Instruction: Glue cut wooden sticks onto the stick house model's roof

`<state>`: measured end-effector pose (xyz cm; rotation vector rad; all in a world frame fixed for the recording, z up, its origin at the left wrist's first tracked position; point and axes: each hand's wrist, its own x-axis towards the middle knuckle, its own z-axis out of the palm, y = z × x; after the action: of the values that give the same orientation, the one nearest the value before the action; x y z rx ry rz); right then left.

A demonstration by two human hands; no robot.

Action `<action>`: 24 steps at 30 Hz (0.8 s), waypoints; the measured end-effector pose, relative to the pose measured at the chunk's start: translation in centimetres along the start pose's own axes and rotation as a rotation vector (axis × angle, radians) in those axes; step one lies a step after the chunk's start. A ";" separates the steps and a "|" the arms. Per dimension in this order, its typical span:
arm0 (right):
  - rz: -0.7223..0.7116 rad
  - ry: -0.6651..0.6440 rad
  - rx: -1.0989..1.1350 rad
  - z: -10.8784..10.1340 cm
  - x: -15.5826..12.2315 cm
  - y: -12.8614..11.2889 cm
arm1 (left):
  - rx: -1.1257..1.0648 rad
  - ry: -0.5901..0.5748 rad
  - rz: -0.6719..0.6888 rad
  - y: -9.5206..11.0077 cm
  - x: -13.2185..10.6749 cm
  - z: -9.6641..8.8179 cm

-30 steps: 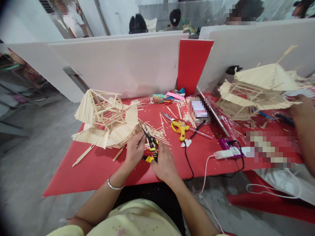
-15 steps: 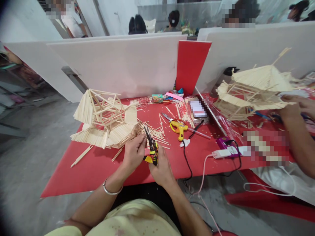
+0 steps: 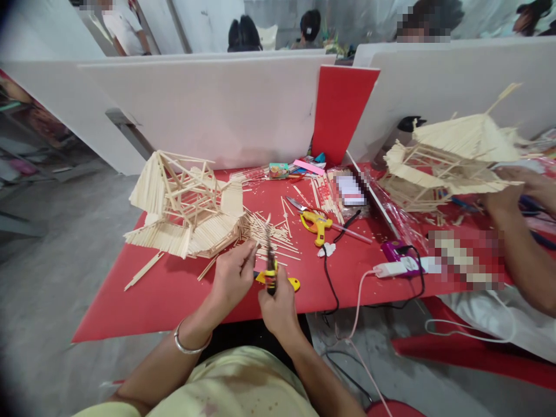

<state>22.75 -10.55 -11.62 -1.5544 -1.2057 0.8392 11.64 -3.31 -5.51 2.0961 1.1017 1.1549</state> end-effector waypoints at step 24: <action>-0.012 -0.054 -0.787 -2.6 7.7 2.6 | -0.795 0.060 -0.503 -2.0 -0.6 -1.5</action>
<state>28.03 -4.00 -13.02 -2.1401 -1.7006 0.3990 9.32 -2.63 -6.45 1.1082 0.9052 1.1420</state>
